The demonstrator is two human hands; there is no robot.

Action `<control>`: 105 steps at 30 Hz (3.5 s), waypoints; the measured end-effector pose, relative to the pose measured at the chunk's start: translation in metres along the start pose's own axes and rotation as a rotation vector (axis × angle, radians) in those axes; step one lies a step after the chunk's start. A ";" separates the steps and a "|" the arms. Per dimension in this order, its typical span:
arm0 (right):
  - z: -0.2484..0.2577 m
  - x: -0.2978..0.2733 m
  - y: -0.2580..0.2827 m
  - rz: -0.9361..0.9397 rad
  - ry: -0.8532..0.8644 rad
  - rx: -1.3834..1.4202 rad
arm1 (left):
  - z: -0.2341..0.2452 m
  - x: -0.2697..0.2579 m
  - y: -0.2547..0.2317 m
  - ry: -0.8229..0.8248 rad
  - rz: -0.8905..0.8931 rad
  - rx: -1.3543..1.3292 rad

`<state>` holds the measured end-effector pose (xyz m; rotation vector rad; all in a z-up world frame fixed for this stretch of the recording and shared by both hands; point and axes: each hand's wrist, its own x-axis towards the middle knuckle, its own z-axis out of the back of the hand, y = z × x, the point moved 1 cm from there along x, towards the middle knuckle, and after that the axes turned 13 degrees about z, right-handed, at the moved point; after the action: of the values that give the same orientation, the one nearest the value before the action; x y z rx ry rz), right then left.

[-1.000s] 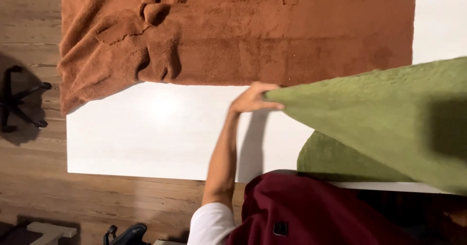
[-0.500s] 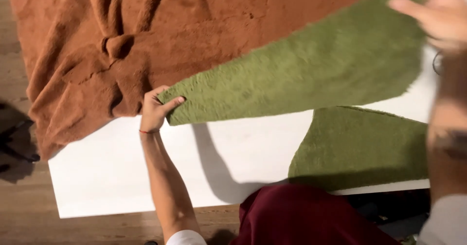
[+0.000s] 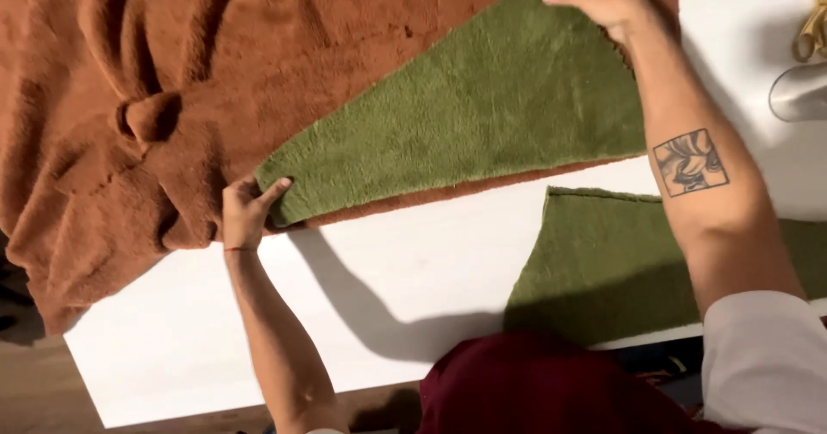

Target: Cutting out shapes from green and brown fabric using scissors based on templates.

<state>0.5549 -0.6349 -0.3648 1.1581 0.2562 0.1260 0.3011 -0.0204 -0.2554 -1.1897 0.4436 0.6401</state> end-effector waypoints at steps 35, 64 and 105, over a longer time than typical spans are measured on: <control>0.025 -0.290 0.011 -0.121 -0.525 0.426 | -0.018 -0.046 0.055 -0.131 -0.016 -0.370; 0.019 -0.292 -0.001 -0.217 -0.541 0.276 | -0.236 -0.008 -0.146 -0.413 -0.787 0.516; 0.049 -0.312 0.011 -0.048 -0.800 0.007 | -0.431 0.013 -0.153 -0.381 -0.812 1.069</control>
<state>0.2677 -0.7459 -0.2936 1.1236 -0.4239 -0.3795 0.4181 -0.4612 -0.2931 -0.1407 -0.0732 -0.1250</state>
